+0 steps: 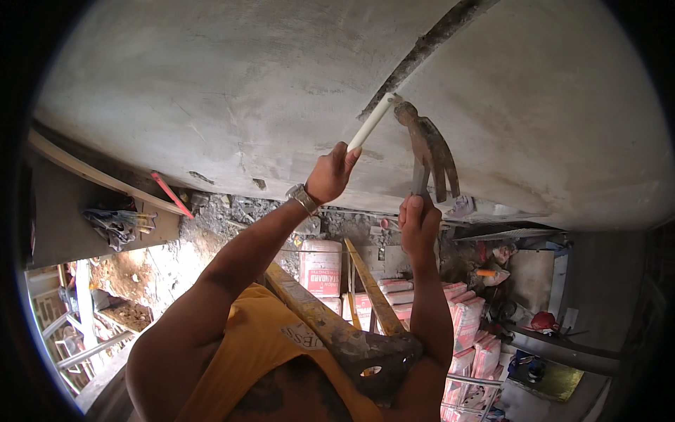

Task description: The person uses a hammer to tap a white plastic conduit into a groove on the ceiling. They repeatedly strike the conduit to secure it along the ceiling surface.

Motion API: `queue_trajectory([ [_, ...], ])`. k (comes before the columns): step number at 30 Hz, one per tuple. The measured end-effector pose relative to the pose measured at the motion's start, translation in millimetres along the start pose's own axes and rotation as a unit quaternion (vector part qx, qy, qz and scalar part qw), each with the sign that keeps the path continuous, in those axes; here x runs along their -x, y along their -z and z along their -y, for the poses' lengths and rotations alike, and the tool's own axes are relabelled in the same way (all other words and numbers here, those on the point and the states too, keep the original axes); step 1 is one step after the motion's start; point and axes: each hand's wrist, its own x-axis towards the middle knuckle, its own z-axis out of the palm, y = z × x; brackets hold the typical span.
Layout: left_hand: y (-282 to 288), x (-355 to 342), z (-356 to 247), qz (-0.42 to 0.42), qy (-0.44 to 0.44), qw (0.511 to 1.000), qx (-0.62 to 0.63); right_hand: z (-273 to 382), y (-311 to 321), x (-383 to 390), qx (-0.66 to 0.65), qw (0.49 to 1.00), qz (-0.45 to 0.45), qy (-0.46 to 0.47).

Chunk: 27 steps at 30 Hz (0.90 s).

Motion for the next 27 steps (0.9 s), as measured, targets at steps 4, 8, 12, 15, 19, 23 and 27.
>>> queue_trajectory([
  [4, 7, 6, 10, 0.013, -0.005, 0.999, -0.032, 3, -1, 4, -0.023, 0.999, -0.012, -0.027],
  [8, 11, 4, 2, 0.027, 0.012, 0.998, -0.060, 6, 3, 3, -0.026, 0.999, -0.020, -0.008],
  [12, 8, 6, 2, 0.008, 0.003, 0.997, -0.080, 4, 9, 4, 0.002, 1.000, -0.018, -0.003],
  [15, 9, 4, -7, 0.013, 0.032, 0.997, -0.066, 9, 11, 4, 0.011, 1.000, -0.026, 0.013],
  [19, 15, 6, -14, 0.033, 0.025, 0.997, -0.066, 11, 11, 6, 0.010, 1.000, -0.011, 0.012],
  [23, 20, 21, -12, 0.045, -0.026, 0.994, -0.101, 10, 13, 4, 0.038, 0.999, -0.005, 0.021],
  [27, 12, 7, -8, 0.019, -0.012, 0.998, -0.067, 11, 10, 2, 0.030, 0.999, 0.002, 0.014],
])
